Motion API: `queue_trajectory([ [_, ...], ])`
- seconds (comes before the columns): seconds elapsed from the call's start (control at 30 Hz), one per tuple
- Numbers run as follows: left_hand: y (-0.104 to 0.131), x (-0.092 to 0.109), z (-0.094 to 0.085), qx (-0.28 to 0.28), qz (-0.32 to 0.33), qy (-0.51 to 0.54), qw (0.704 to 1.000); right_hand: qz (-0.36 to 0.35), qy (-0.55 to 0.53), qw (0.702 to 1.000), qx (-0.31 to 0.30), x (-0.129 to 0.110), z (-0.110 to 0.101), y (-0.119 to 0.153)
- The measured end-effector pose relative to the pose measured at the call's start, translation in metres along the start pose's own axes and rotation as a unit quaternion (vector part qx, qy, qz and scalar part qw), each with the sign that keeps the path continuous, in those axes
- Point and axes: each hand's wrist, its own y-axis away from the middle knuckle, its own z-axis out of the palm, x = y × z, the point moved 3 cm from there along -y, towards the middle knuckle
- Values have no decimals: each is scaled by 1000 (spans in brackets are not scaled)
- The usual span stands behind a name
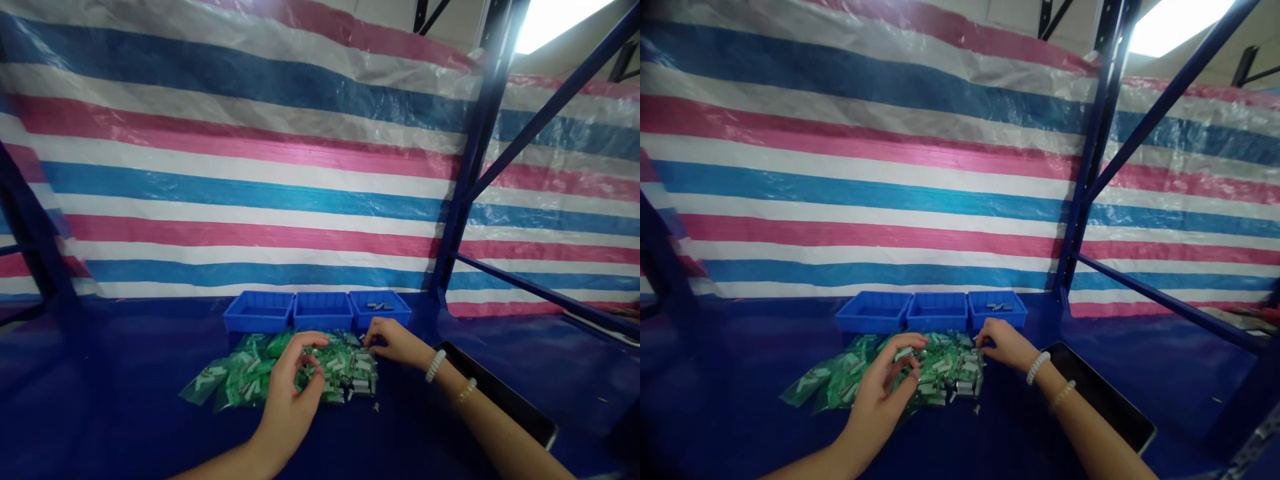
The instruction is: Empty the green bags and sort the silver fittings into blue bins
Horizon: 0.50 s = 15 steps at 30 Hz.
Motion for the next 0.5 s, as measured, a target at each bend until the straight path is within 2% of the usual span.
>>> queue_trajectory([
  [0.1,-2,0,0,6,-12,9,1000,27,-7,999,30,-5,-10,2],
  [0.2,-3,0,3,-12,-40,28,999,43,-118,989,73,-25,-17,5],
  [0.27,-2,-1,6,-36,-70,54,995,19,-227,969,96,-44,-16,7],
  [0.33,0,-4,9,-57,-107,86,989,-6,-267,957,114,-61,-12,9],
  [0.5,9,-17,17,-106,-192,169,961,-81,-227,961,138,-86,-3,16],
])
